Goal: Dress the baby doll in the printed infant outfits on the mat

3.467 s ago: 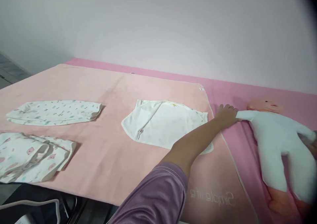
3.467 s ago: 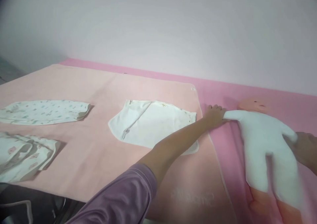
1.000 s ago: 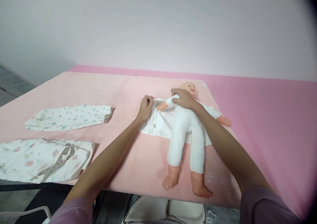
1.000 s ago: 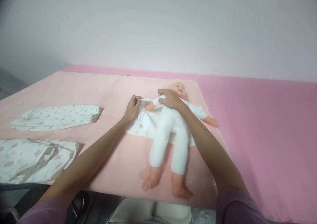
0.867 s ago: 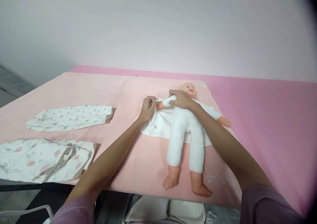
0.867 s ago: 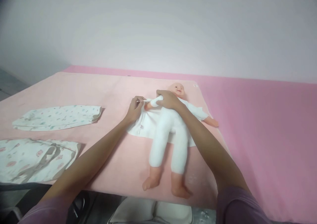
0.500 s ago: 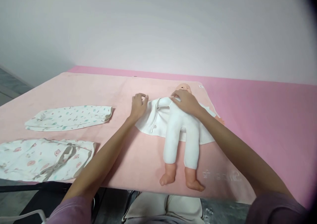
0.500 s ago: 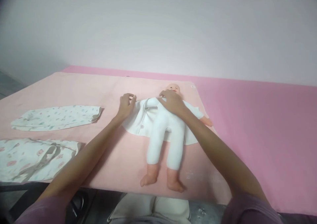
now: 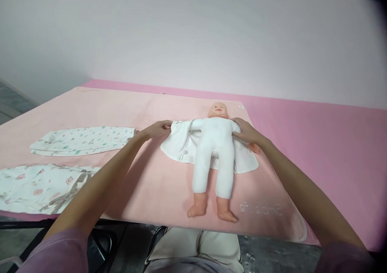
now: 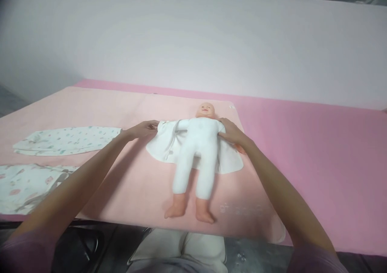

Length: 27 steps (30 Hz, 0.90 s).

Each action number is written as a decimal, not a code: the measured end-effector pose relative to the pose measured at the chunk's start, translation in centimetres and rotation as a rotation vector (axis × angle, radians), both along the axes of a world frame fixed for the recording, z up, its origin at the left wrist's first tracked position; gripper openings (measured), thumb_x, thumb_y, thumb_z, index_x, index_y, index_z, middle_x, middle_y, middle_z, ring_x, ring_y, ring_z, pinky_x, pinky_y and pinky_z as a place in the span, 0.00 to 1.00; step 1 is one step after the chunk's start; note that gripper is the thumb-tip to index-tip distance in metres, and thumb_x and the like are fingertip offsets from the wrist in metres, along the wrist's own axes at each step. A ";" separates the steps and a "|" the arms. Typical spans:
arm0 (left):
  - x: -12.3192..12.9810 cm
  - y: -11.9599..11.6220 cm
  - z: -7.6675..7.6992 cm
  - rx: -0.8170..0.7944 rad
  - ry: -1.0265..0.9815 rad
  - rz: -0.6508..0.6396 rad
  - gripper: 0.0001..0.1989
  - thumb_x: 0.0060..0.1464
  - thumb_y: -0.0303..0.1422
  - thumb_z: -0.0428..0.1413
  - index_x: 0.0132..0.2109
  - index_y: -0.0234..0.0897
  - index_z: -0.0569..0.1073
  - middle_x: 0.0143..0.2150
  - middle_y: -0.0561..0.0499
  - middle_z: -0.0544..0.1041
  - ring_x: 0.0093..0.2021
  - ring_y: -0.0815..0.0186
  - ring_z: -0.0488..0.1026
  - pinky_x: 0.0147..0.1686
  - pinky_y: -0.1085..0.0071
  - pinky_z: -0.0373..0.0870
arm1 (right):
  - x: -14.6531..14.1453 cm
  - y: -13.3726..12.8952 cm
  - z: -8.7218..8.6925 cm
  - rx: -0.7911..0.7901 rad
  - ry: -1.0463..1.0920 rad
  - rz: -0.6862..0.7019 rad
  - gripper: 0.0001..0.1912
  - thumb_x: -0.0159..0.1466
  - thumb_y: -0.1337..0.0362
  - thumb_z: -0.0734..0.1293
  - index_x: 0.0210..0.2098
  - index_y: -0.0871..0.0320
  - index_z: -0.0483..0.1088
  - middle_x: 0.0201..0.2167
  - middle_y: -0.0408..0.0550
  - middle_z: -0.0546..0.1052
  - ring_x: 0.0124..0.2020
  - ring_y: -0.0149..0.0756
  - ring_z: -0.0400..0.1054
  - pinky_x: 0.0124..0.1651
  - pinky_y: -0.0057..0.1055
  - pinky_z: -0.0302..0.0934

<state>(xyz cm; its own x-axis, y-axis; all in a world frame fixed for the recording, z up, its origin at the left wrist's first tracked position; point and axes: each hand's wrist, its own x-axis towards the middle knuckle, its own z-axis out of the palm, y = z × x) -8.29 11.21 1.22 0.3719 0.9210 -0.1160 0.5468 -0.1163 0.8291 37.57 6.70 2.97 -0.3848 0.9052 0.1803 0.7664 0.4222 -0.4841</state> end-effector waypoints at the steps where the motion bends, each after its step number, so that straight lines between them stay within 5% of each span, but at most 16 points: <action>1: -0.1 0.0 0.1 -0.001 0.024 -0.042 0.26 0.51 0.45 0.64 0.56 0.45 0.81 0.56 0.46 0.82 0.55 0.54 0.77 0.54 0.61 0.75 | -0.2 0.2 0.1 -0.004 0.009 -0.002 0.29 0.65 0.55 0.68 0.65 0.52 0.69 0.61 0.57 0.76 0.62 0.61 0.71 0.63 0.58 0.67; 14: -1.2 1.3 -0.7 0.042 0.118 -0.085 0.26 0.57 0.54 0.61 0.54 0.42 0.79 0.52 0.46 0.82 0.50 0.56 0.78 0.50 0.63 0.74 | -4.2 2.1 2.2 -0.046 0.002 0.103 0.30 0.64 0.60 0.69 0.65 0.53 0.68 0.67 0.55 0.72 0.66 0.57 0.67 0.67 0.53 0.63; 21: -1.3 0.7 -0.8 0.089 0.105 -0.137 0.27 0.62 0.54 0.55 0.57 0.39 0.76 0.56 0.44 0.80 0.54 0.56 0.77 0.54 0.63 0.74 | -1.9 1.2 0.1 -0.074 -0.025 0.051 0.30 0.67 0.58 0.68 0.67 0.53 0.66 0.66 0.54 0.74 0.62 0.56 0.69 0.62 0.49 0.64; 23: -1.0 0.3 -0.9 0.115 0.121 -0.124 0.28 0.62 0.54 0.54 0.57 0.39 0.75 0.56 0.43 0.80 0.54 0.56 0.77 0.53 0.62 0.74 | -2.3 -0.2 -1.0 0.039 -0.047 -0.020 0.29 0.69 0.57 0.66 0.67 0.56 0.65 0.65 0.57 0.73 0.63 0.57 0.66 0.64 0.51 0.62; 27: -0.7 0.0 -1.1 0.146 0.146 -0.106 0.28 0.61 0.54 0.54 0.59 0.40 0.75 0.56 0.44 0.80 0.51 0.56 0.77 0.51 0.62 0.75 | -4.1 -4.4 -3.6 0.416 -0.166 -0.388 0.23 0.72 0.60 0.63 0.64 0.60 0.66 0.64 0.66 0.70 0.64 0.63 0.59 0.64 0.56 0.56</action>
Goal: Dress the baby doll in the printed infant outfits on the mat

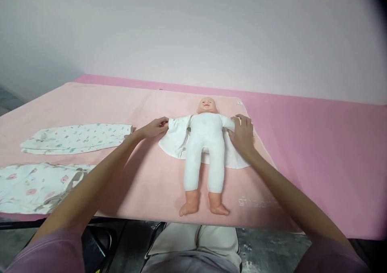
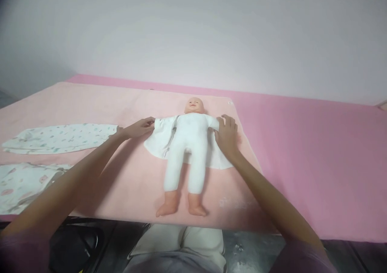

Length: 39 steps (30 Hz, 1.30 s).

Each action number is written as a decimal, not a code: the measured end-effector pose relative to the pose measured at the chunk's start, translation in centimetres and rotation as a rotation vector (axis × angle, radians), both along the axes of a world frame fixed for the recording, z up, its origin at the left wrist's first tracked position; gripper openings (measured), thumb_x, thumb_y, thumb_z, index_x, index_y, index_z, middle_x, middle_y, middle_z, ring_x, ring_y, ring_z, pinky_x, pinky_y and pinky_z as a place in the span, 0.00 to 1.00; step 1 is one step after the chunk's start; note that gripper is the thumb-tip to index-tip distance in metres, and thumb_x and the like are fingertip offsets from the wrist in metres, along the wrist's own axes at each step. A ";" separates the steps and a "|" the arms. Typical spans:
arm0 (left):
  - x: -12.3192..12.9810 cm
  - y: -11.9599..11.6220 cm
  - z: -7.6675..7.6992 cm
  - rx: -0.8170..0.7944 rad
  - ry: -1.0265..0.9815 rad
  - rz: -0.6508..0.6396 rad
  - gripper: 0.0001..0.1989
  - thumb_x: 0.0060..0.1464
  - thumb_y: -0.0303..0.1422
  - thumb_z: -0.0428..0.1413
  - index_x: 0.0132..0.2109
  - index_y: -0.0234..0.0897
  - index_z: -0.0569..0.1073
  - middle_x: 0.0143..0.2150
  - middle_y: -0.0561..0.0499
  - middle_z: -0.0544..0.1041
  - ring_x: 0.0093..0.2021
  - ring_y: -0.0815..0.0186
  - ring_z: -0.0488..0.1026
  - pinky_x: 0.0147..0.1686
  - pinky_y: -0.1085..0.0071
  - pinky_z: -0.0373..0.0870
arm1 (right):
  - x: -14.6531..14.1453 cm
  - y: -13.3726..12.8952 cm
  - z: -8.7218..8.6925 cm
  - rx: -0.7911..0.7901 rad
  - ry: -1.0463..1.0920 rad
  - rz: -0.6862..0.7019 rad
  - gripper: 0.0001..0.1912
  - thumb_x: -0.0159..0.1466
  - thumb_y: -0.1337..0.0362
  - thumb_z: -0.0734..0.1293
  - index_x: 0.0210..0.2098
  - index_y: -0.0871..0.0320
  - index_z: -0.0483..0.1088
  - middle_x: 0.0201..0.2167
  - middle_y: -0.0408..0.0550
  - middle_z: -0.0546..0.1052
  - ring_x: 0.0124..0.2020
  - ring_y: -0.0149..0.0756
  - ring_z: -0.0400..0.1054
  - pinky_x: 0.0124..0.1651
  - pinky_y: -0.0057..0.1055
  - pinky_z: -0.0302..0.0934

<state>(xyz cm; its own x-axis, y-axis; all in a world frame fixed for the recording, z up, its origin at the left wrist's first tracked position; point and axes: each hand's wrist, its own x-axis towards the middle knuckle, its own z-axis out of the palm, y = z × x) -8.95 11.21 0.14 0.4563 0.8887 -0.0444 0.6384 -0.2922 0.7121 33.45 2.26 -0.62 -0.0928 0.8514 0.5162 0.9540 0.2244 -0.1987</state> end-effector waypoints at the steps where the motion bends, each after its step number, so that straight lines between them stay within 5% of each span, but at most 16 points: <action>1: 0.0 0.1 0.1 -0.002 0.013 0.004 0.28 0.61 0.54 0.54 0.59 0.40 0.75 0.56 0.44 0.80 0.51 0.55 0.77 0.50 0.61 0.75 | -0.4 -1.0 -0.7 0.042 -0.033 -0.035 0.19 0.73 0.61 0.61 0.61 0.60 0.67 0.62 0.66 0.71 0.62 0.62 0.61 0.61 0.55 0.57; 6: 0.7 0.2 2.9 0.079 0.512 0.104 0.26 0.62 0.51 0.55 0.59 0.40 0.76 0.58 0.38 0.78 0.61 0.42 0.71 0.58 0.46 0.70 | -0.8 -3.5 -3.2 -0.041 0.031 0.065 0.07 0.74 0.62 0.60 0.42 0.56 0.68 0.42 0.56 0.76 0.44 0.49 0.67 0.48 0.42 0.61; 8: 3.0 -0.7 4.9 0.211 0.747 0.198 0.29 0.63 0.50 0.55 0.63 0.35 0.74 0.62 0.32 0.75 0.67 0.34 0.64 0.62 0.36 0.63 | -0.6 -3.4 -3.5 -0.132 0.139 0.065 0.06 0.72 0.61 0.62 0.37 0.54 0.65 0.35 0.50 0.74 0.39 0.44 0.68 0.41 0.37 0.59; 10: 7.1 -2.1 6.9 0.405 0.763 0.203 0.30 0.67 0.48 0.52 0.66 0.32 0.70 0.67 0.29 0.70 0.71 0.32 0.61 0.64 0.35 0.59 | -0.6 -3.2 -3.6 -0.202 0.211 0.028 0.09 0.70 0.60 0.64 0.33 0.54 0.62 0.31 0.47 0.73 0.35 0.41 0.67 0.36 0.35 0.56; 14: 18.6 -4.4 8.1 0.629 0.395 -0.334 0.26 0.72 0.43 0.48 0.71 0.41 0.65 0.73 0.41 0.68 0.72 0.49 0.62 0.67 0.53 0.61 | -0.8 -3.0 -3.5 -0.235 0.233 -0.025 0.10 0.70 0.59 0.64 0.33 0.54 0.63 0.31 0.47 0.74 0.33 0.39 0.67 0.32 0.33 0.50; 17: 25.7 -3.6 6.5 0.630 0.383 -0.519 0.23 0.72 0.39 0.49 0.68 0.36 0.68 0.70 0.39 0.72 0.69 0.50 0.66 0.65 0.56 0.60 | -0.8 -3.0 -3.6 -0.245 0.232 -0.068 0.10 0.70 0.58 0.64 0.34 0.54 0.64 0.32 0.48 0.76 0.33 0.40 0.69 0.33 0.34 0.50; 19: 28.1 -2.3 5.4 0.539 0.464 -0.552 0.23 0.73 0.40 0.48 0.66 0.32 0.70 0.65 0.35 0.75 0.64 0.49 0.71 0.62 0.55 0.61 | -0.7 -3.0 -3.6 -0.270 0.233 -0.083 0.09 0.70 0.58 0.64 0.35 0.54 0.64 0.32 0.47 0.77 0.33 0.40 0.71 0.33 0.34 0.52; 23: 28.2 -0.7 4.4 0.542 0.424 -0.447 0.22 0.72 0.42 0.48 0.62 0.32 0.73 0.60 0.33 0.77 0.59 0.45 0.72 0.57 0.52 0.63 | -0.2 -2.8 -3.0 -0.357 0.223 -0.124 0.10 0.71 0.53 0.65 0.41 0.53 0.64 0.33 0.46 0.78 0.35 0.43 0.74 0.35 0.34 0.55; 27: 26.3 -1.0 4.4 0.584 0.212 -0.267 0.20 0.68 0.43 0.53 0.59 0.36 0.73 0.54 0.36 0.78 0.55 0.45 0.73 0.55 0.51 0.63 | 0.2 -1.4 -1.7 -0.425 0.159 -0.209 0.19 0.70 0.46 0.66 0.50 0.54 0.63 0.43 0.55 0.80 0.41 0.53 0.76 0.37 0.38 0.60; 31: 26.1 -1.3 4.3 0.546 0.087 -0.139 0.22 0.70 0.50 0.50 0.54 0.38 0.74 0.45 0.40 0.79 0.48 0.47 0.73 0.52 0.52 0.64 | 0.7 0.8 -0.7 -0.470 0.009 -0.195 0.16 0.74 0.53 0.62 0.53 0.57 0.64 0.48 0.64 0.79 0.44 0.56 0.76 0.41 0.42 0.62; 39: 23.1 -1.2 4.7 0.609 0.072 -0.212 0.20 0.67 0.50 0.54 0.44 0.37 0.79 0.42 0.42 0.76 0.47 0.51 0.70 0.53 0.54 0.64 | 5.1 2.6 0.2 -0.432 0.134 -0.218 0.10 0.74 0.57 0.57 0.44 0.55 0.66 0.37 0.55 0.79 0.37 0.48 0.73 0.37 0.37 0.58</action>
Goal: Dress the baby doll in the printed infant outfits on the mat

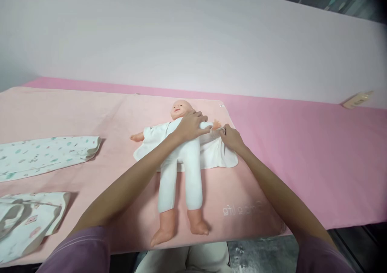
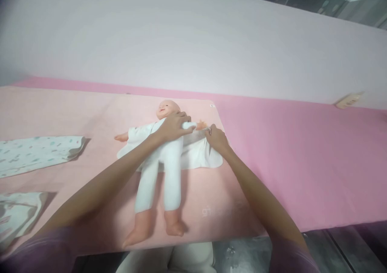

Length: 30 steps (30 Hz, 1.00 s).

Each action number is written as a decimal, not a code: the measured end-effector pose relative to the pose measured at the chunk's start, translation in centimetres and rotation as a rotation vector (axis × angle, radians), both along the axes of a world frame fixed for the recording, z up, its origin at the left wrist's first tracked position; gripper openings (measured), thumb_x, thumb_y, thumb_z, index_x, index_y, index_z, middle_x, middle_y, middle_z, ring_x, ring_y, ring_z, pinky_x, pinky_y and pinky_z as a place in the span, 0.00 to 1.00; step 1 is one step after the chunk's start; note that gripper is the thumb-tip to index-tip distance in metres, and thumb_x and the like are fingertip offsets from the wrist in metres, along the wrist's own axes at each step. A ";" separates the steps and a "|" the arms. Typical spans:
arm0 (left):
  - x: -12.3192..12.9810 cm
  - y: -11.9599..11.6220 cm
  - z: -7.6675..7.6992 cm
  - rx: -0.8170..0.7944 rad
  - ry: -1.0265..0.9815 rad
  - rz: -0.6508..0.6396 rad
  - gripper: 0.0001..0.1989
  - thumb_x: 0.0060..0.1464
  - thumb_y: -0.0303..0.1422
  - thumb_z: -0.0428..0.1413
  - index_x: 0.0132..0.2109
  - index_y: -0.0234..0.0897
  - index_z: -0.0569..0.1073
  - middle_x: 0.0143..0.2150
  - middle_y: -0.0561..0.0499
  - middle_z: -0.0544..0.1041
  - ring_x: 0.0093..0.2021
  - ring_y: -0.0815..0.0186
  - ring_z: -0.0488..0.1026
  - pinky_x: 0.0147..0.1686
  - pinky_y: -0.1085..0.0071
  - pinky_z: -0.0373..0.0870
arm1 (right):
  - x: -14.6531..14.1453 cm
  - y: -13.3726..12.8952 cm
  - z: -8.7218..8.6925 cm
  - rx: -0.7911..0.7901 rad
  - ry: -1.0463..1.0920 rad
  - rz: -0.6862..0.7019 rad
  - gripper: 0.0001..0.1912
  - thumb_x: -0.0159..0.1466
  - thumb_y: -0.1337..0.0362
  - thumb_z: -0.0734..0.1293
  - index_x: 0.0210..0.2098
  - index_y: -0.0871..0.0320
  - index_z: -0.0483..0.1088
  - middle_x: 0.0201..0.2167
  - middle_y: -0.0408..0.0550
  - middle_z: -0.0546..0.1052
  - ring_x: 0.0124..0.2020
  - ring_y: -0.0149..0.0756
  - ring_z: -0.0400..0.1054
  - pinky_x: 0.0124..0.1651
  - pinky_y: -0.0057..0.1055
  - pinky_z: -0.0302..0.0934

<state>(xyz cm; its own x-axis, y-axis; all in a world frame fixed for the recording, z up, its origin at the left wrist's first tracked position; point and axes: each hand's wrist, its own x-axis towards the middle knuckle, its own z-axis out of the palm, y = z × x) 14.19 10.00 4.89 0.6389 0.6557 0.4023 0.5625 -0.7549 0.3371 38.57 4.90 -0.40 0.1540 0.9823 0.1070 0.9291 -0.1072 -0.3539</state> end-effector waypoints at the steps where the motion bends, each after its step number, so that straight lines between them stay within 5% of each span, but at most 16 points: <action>1: -0.6 0.0 0.1 0.000 0.019 -0.013 0.20 0.66 0.50 0.55 0.42 0.38 0.80 0.42 0.42 0.76 0.47 0.50 0.70 0.53 0.54 0.64 | 0.5 0.0 0.2 0.028 0.044 -0.031 0.09 0.74 0.58 0.57 0.42 0.54 0.65 0.36 0.53 0.79 0.35 0.47 0.72 0.36 0.36 0.57; 4: -0.8 0.0 0.2 -0.010 0.082 -0.036 0.22 0.65 0.52 0.54 0.44 0.39 0.81 0.45 0.41 0.77 0.50 0.48 0.70 0.55 0.51 0.63 | 0.8 -0.1 1.1 0.107 0.174 -0.043 0.08 0.72 0.57 0.59 0.37 0.52 0.63 0.32 0.47 0.76 0.32 0.43 0.69 0.35 0.34 0.56; 7: 1.7 0.1 -0.3 -0.020 0.187 -0.033 0.23 0.66 0.52 0.53 0.52 0.42 0.82 0.50 0.40 0.78 0.55 0.45 0.70 0.58 0.47 0.62 | -0.7 -0.4 2.1 0.176 0.245 0.061 0.09 0.71 0.56 0.60 0.35 0.51 0.61 0.28 0.42 0.73 0.30 0.40 0.66 0.34 0.33 0.53; 11: 3.8 0.2 -1.3 0.017 0.278 0.023 0.19 0.67 0.42 0.54 0.55 0.37 0.80 0.53 0.35 0.77 0.58 0.43 0.69 0.60 0.46 0.62 | -1.7 -1.5 2.9 0.191 0.175 0.121 0.08 0.71 0.57 0.59 0.36 0.51 0.62 0.28 0.43 0.73 0.30 0.40 0.65 0.34 0.33 0.51; 15: 1.3 -0.4 -2.2 0.043 0.039 0.030 0.19 0.66 0.29 0.49 0.59 0.38 0.77 0.59 0.38 0.76 0.61 0.48 0.68 0.63 0.50 0.63 | -1.7 -2.5 2.4 0.120 0.033 0.051 0.09 0.71 0.58 0.60 0.35 0.52 0.65 0.30 0.46 0.75 0.30 0.41 0.65 0.34 0.33 0.49; 21: 0.0 -1.4 -1.8 -0.038 -0.134 0.015 0.27 0.57 0.21 0.45 0.60 0.39 0.75 0.59 0.41 0.77 0.62 0.51 0.69 0.63 0.51 0.64 | -6.7 -0.9 2.1 0.197 0.080 0.112 0.09 0.71 0.58 0.62 0.34 0.53 0.67 0.31 0.47 0.77 0.33 0.41 0.69 0.36 0.33 0.51; 24: -4.4 -1.3 -1.0 -0.031 -0.175 -0.010 0.24 0.63 0.26 0.45 0.62 0.40 0.73 0.62 0.43 0.75 0.63 0.53 0.69 0.66 0.53 0.63 | -5.7 -1.5 2.4 0.233 0.090 0.192 0.14 0.74 0.54 0.61 0.34 0.53 0.67 0.33 0.48 0.77 0.37 0.43 0.70 0.40 0.35 0.57; 28: -16.7 -0.5 -1.9 -0.048 -0.026 0.161 0.20 0.68 0.38 0.47 0.61 0.43 0.74 0.62 0.43 0.75 0.64 0.49 0.67 0.67 0.50 0.62 | 0.5 -5.4 1.6 0.290 0.115 0.292 0.13 0.74 0.53 0.60 0.47 0.53 0.72 0.49 0.54 0.78 0.50 0.48 0.70 0.54 0.41 0.64; 30: -22.2 -0.2 -3.1 -0.149 0.075 0.282 0.24 0.64 0.45 0.53 0.64 0.45 0.72 0.66 0.43 0.73 0.66 0.44 0.64 0.64 0.46 0.63 | 2.8 -6.9 0.9 0.236 0.084 0.306 0.16 0.73 0.53 0.61 0.55 0.53 0.71 0.53 0.55 0.77 0.52 0.51 0.70 0.52 0.43 0.65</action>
<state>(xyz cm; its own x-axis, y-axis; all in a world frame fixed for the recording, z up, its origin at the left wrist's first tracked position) -8.03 9.78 1.79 0.4477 0.8594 0.2471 0.7702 -0.5110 0.3816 41.33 -2.03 0.48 -0.1239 0.9341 0.3349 0.8722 0.2635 -0.4122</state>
